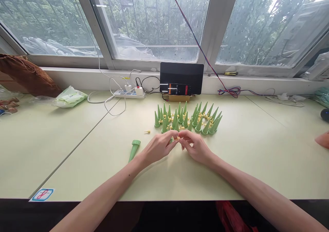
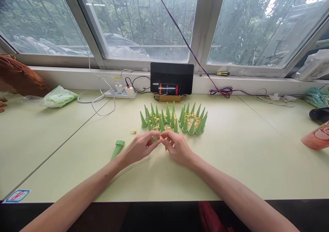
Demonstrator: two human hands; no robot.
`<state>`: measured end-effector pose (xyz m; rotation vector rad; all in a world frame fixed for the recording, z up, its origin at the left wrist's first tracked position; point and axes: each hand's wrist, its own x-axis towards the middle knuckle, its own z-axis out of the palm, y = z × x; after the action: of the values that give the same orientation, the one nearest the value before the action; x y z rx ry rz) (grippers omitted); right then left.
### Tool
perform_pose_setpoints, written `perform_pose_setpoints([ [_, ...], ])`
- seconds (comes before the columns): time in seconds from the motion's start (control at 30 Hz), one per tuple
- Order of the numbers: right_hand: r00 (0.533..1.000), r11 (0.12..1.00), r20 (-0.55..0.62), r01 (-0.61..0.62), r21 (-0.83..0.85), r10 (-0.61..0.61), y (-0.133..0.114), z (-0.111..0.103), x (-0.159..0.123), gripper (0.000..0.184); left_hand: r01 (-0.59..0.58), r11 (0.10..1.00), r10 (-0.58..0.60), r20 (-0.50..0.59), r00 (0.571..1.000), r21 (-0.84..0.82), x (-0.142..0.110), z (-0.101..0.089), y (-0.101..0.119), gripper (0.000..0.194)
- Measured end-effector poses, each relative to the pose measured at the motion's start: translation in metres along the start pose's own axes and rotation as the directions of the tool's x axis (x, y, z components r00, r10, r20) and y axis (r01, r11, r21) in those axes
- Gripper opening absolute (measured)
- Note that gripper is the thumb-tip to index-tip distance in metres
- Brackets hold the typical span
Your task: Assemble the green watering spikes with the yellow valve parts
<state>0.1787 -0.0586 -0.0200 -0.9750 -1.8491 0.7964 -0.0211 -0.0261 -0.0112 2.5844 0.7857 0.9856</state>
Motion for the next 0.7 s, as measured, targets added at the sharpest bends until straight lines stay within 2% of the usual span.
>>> perform_pose_setpoints([
  [0.47, 0.997, 1.0, -0.081, 0.011, -0.019, -0.013, 0.0, 0.001, 0.001, 0.017, -0.046, 0.997, 0.045, 0.027, 0.999, 0.062, 0.0, -0.003, 0.004, 0.016],
  [0.53, 0.99, 0.999, -0.138, 0.001, -0.033, -0.006, 0.001, 0.0, 0.001, 0.018, -0.046, 0.995, 0.049, -0.024, 0.999, 0.089, 0.001, -0.005, 0.002, 0.016],
  [0.6, 0.979, 0.999, -0.204, -0.017, -0.042, 0.008, 0.002, -0.001, 0.001, 0.019, -0.017, 0.993, 0.033, -0.138, 0.99, 0.113, 0.002, -0.008, 0.001, 0.011],
  [0.7, 0.962, 0.998, -0.27, -0.041, -0.039, 0.029, 0.004, -0.001, 0.001, 0.02, 0.084, 0.991, -0.044, -0.331, 0.943, 0.107, 0.005, -0.013, -0.001, 0.015],
])
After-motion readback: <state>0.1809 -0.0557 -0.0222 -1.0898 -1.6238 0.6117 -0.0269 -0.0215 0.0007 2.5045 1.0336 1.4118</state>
